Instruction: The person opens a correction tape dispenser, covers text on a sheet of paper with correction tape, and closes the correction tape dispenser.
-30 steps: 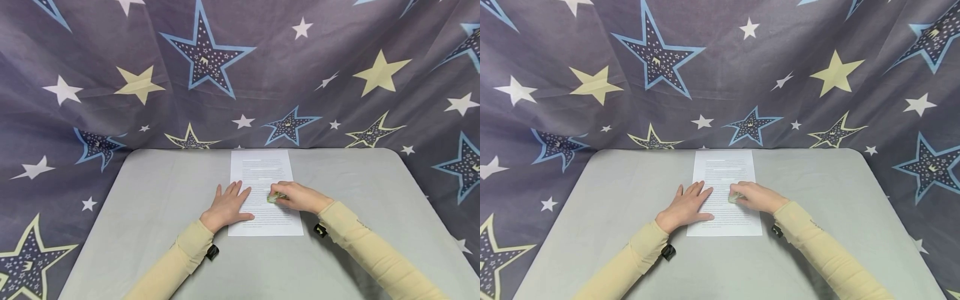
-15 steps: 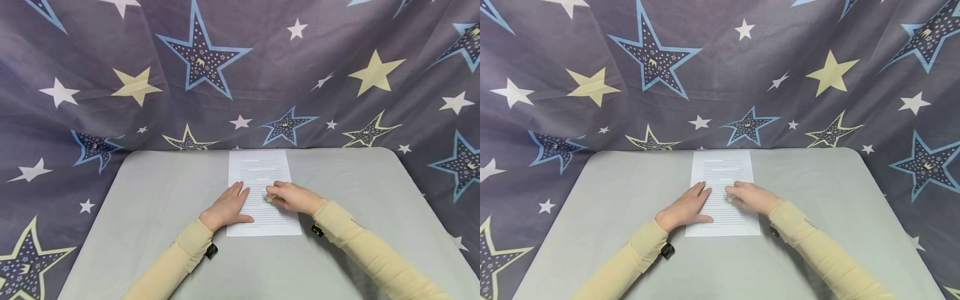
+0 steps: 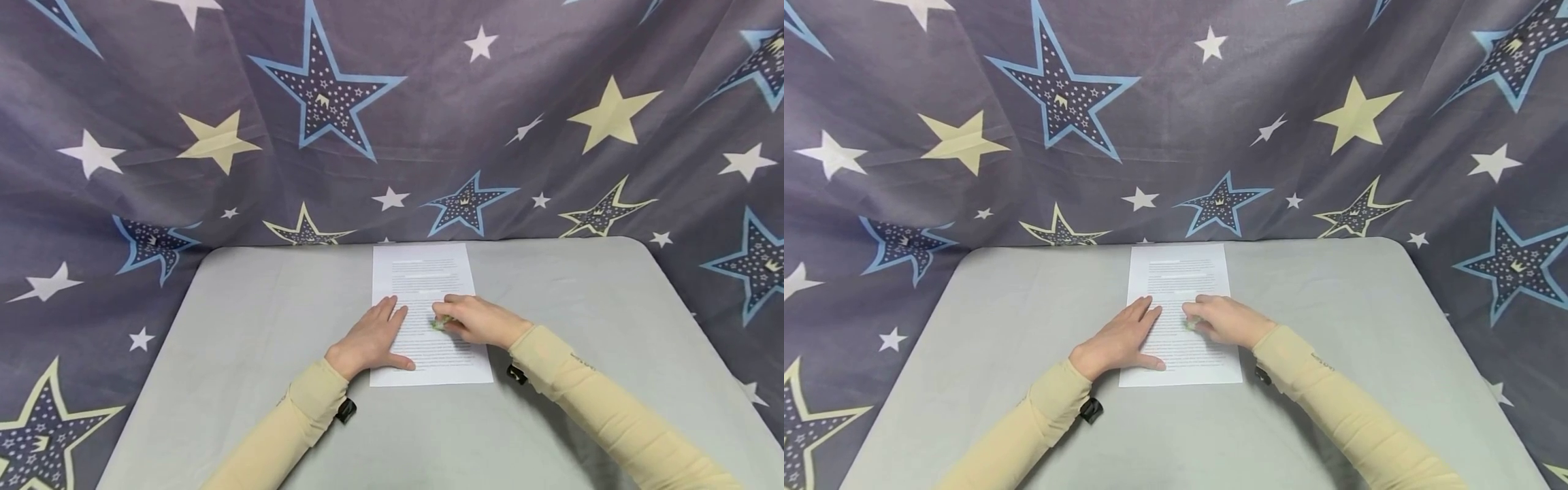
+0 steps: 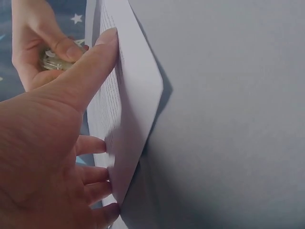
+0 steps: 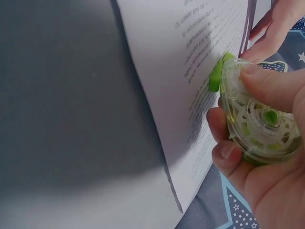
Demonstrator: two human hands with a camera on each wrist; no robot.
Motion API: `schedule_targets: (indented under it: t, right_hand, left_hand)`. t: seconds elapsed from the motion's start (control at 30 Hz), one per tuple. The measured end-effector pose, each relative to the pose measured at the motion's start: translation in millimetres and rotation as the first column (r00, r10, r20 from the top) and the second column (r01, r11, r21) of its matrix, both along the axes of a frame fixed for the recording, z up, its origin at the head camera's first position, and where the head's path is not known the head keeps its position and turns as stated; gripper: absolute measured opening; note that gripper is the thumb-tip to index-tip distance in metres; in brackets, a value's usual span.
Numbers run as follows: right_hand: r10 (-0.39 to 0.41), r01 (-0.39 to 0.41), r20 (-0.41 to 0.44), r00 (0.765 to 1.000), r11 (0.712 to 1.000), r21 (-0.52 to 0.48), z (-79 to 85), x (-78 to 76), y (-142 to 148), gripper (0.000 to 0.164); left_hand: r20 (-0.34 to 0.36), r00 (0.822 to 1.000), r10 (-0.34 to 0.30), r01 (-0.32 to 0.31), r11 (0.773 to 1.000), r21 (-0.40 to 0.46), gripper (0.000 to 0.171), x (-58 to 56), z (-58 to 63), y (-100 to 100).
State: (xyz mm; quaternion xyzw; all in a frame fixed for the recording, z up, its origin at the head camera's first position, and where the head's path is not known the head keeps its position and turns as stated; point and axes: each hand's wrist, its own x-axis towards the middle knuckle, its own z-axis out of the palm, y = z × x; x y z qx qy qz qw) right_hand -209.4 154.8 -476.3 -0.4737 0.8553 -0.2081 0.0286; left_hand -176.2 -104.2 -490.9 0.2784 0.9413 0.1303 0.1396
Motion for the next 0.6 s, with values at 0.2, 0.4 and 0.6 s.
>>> schedule_targets:
  t: [0.2, 0.4, 0.6]
  right_hand:
    - [0.013, -0.013, 0.021, 1.0, 1.0, 0.017, 1.6, -0.8, -0.8, 0.027]
    - [0.018, -0.019, 0.032, 0.999, 0.999, 0.031, 3.7, -2.4, -0.1, 0.029]
    - [0.022, -0.023, 0.036, 0.999, 0.999, 0.042, 3.8, -1.9, -0.6, 0.028]
  left_hand:
    - [0.007, 1.0, 0.01, -0.01, 1.0, 0.016, 0.111, 0.8, -0.1, -0.4]
    - [0.013, 1.0, 0.02, -0.02, 0.999, 0.03, 0.11, 0.9, 0.2, -0.6]
    - [0.01, 1.0, 0.015, -0.015, 1.0, 0.022, 0.11, 1.2, 0.8, -1.0]
